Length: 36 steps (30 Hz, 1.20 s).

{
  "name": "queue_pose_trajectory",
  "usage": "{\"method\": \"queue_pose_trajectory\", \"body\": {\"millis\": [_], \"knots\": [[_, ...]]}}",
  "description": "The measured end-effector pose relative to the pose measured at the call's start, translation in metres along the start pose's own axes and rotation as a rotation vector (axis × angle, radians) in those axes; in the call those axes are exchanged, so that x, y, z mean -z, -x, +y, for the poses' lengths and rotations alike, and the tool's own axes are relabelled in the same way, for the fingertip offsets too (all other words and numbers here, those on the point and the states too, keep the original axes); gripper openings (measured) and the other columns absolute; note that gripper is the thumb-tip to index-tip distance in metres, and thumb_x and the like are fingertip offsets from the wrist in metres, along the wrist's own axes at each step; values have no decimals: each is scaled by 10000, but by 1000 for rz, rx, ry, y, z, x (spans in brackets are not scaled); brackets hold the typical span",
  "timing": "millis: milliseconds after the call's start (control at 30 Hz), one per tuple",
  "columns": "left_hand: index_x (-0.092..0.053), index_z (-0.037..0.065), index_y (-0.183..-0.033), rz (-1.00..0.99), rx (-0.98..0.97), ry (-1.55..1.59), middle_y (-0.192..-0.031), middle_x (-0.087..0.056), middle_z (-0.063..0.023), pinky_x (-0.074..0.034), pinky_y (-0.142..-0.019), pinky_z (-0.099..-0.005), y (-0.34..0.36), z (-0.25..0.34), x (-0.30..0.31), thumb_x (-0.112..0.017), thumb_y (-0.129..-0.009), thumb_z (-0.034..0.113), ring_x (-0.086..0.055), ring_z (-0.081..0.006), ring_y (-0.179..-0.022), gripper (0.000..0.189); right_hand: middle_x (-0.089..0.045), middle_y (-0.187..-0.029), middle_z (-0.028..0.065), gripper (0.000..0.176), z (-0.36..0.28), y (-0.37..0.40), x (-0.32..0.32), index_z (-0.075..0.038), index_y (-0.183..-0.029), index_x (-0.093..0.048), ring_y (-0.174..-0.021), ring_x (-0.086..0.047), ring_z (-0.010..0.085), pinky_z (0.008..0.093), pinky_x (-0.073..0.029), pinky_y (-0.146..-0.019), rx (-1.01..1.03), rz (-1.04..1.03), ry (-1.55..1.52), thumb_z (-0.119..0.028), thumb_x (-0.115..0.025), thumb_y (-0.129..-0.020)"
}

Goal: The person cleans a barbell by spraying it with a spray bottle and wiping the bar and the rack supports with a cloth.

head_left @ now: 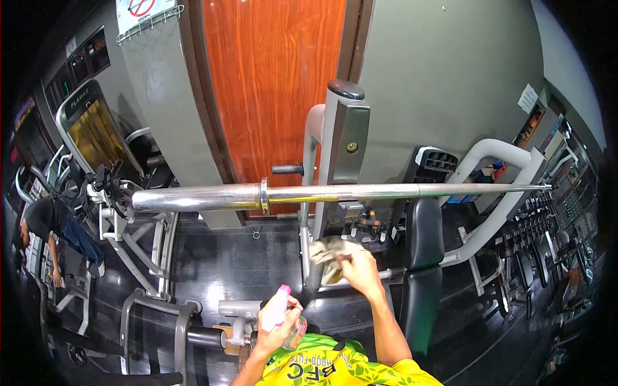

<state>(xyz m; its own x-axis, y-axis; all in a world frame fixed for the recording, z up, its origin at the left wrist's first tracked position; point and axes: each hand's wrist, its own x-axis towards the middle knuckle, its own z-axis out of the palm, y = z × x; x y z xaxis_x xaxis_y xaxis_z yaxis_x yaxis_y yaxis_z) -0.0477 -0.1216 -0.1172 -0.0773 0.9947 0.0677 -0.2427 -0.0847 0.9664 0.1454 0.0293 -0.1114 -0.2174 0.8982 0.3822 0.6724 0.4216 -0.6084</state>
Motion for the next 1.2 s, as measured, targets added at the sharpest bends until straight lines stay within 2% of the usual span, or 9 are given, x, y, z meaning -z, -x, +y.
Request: {"method": "queue_pose_trajectory", "body": {"millis": [100,267,500,567,600,700,1033,1100,1200], "knots": [[-487,-32,-1016,17,5,-13,-871,-579,-116,-486,-579,-261,1,1,0,-548,-866,-8,-580,-137,-605,164,-594,-595,156,243,-2,-7,20,18,-757,-643,-556,-606,175,345,-451,-540,-285,159,-252,-169,-547,-879],[-520,-33,-987,54,34,49,-854,-592,-74,-469,-576,-216,-1,6,-6,-593,-867,30,-570,-78,-612,154,-634,-842,227,357,-13,-11,-15,10,-974,-622,-810,-613,386,439,-490,-741,35,-72,60,-319,-598,-837],[-534,-32,-982,42,25,76,-853,-595,-72,-473,-588,-224,0,5,-13,-605,-862,34,-570,-78,-623,155,-654,-735,137,329,9,-19,0,-9,-814,-667,-660,-640,293,388,-505,-643,42,-363,240,-337,-640,-812],[-534,-33,-982,42,38,76,-852,-595,-72,-473,-588,-224,1,6,-15,-603,-863,33,-569,-78,-623,153,-642,-695,86,325,35,-19,-1,8,-758,-651,-650,-613,188,335,-488,-645,-175,-394,-485,-295,-595,-859],[-534,-34,-982,43,47,76,-851,-595,-73,-473,-587,-224,0,6,-16,-601,-864,32,-569,-78,-622,151,-628,-751,56,302,48,-11,-10,10,-763,-634,-701,-574,126,287,-468,-674,42,-66,-581,-254,-553,-883],[-528,-34,-986,44,26,54,-852,-596,-76,-473,-585,-225,-1,6,-15,-596,-866,31,-569,-80,-619,152,-588,-936,62,253,71,-1,-20,-31,-1059,-543,-782,-585,136,273,-495,-703,-414,383,-1339,-247,-484,-941],[-515,-32,-997,24,11,26,-865,-599,-91,-472,-569,-231,-2,1,-15,-588,-871,45,-574,-96,-606,164,-569,-765,16,298,98,5,-124,-6,-901,-586,-725,-522,113,297,-432,-659,-260,459,-829,-292,-514,-947],[-512,-35,-1001,60,19,51,-868,-599,-93,-471,-566,-234,-1,-2,-14,-591,-870,47,-573,-102,-598,173,-631,-967,107,339,115,33,-141,4,-1110,-562,-826,-549,183,314,-433,-745,-434,285,-687,-288,-482,-956],[-477,-7,-1031,17,46,-24,-885,-559,-107,-475,-595,-270,-2,-2,-14,-570,-878,49,-572,-145,-617,188,-615,-842,221,442,89,57,-118,55,-994,-582,-739,-580,285,379,-437,-691,-554,53,-328,-376,-511,-922]]}}
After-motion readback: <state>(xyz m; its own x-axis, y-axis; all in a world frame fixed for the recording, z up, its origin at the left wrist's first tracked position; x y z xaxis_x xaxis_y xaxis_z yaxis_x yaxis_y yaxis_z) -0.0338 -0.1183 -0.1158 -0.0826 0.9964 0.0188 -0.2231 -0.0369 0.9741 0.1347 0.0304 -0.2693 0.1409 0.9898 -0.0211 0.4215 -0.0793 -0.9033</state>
